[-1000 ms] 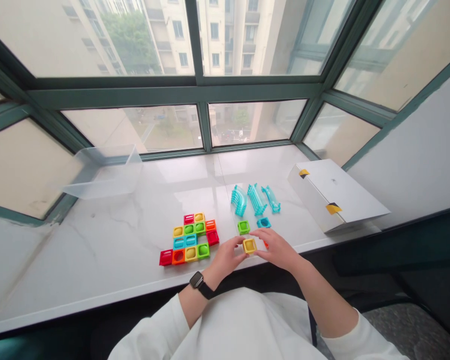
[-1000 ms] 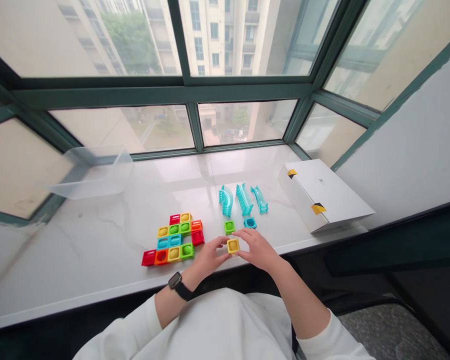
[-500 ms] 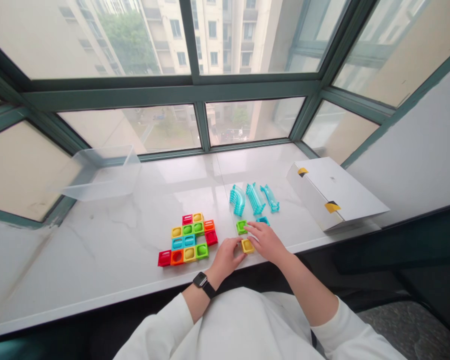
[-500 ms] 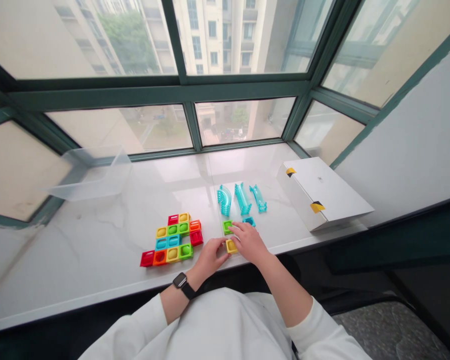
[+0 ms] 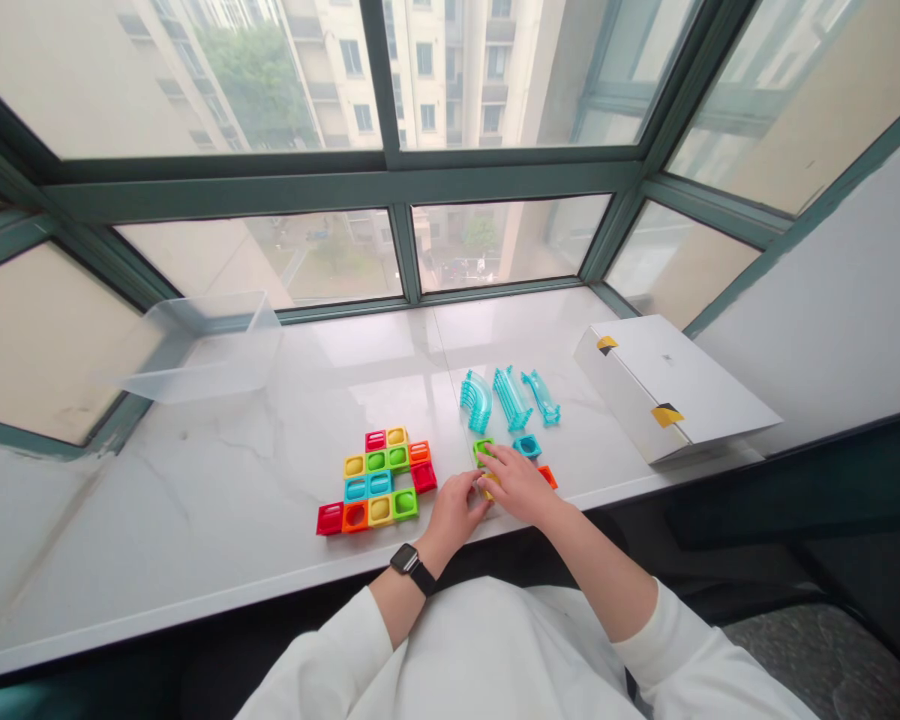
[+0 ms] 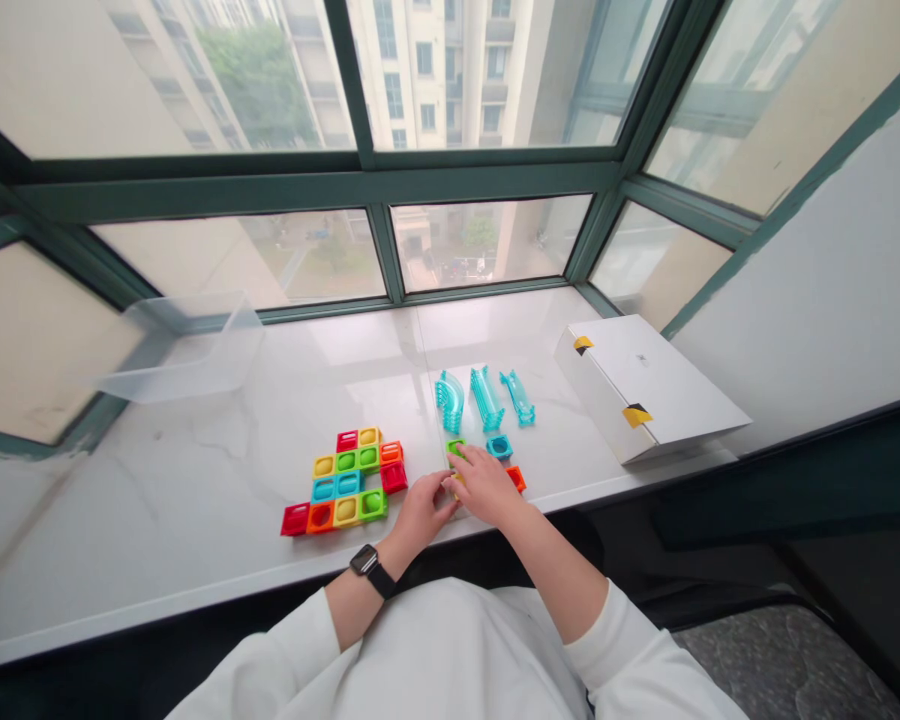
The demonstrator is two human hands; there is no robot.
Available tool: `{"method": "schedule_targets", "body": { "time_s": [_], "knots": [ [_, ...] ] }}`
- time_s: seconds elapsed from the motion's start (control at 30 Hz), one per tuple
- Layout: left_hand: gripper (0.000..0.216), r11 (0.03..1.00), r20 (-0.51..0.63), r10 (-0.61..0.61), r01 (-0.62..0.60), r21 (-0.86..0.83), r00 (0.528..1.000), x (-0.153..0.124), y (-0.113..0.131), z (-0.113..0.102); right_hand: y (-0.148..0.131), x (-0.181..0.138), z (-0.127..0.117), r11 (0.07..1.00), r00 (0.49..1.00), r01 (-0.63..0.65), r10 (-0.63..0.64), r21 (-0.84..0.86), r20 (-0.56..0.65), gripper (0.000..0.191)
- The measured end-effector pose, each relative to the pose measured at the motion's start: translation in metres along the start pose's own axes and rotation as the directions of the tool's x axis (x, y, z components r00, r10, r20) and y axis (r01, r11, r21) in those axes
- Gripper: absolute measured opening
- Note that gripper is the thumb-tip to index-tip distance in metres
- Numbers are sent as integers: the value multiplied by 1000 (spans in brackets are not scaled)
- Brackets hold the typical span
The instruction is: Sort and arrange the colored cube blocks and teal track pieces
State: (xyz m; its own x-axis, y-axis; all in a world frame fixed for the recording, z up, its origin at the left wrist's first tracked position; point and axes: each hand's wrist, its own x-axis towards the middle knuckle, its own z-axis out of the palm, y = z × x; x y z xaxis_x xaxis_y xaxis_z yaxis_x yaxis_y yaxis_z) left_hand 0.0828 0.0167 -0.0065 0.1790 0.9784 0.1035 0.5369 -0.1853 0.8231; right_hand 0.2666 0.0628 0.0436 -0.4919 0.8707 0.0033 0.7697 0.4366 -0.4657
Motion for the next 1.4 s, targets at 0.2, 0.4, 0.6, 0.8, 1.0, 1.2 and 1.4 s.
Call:
{"method": "schedule_targets", "body": {
  "time_s": [0.2, 0.4, 0.6, 0.8, 1.0, 1.2, 1.4],
  "knots": [
    [46, 1000, -20, 11, -10, 24, 1000, 0, -3, 3, 0, 0, 0, 1000, 1000, -8, 9, -26, 12, 51],
    [47, 999, -30, 23, -22, 28, 999, 0, -5, 4, -2, -1, 2, 999, 1000, -9, 9, -46, 9, 52],
    [49, 1000, -25, 20, -20, 23, 999, -1, -6, 4, -2, -2, -2, 1000, 997, 3, -5, -26, -75, 48],
    [53, 1000, -9, -2, 2, 20, 1000, -1, -2, 1, 30, -13, -18, 985, 940, -165, 139, -59, -312, 38],
    [53, 999, 0, -14, 14, 30, 1000, 0, 1, -1, 51, -28, -15, 944, 930, -296, 250, -145, -268, 39],
    [51, 999, -5, -6, 6, 46, 1000, -1, -3, 0, 49, -26, -12, 927, 930, -318, 264, -199, -258, 42],
    [50, 999, -16, 9, -9, 50, 1000, -1, -6, 2, 47, -21, -14, 928, 933, -313, 261, -201, -247, 43]
  ]
}}
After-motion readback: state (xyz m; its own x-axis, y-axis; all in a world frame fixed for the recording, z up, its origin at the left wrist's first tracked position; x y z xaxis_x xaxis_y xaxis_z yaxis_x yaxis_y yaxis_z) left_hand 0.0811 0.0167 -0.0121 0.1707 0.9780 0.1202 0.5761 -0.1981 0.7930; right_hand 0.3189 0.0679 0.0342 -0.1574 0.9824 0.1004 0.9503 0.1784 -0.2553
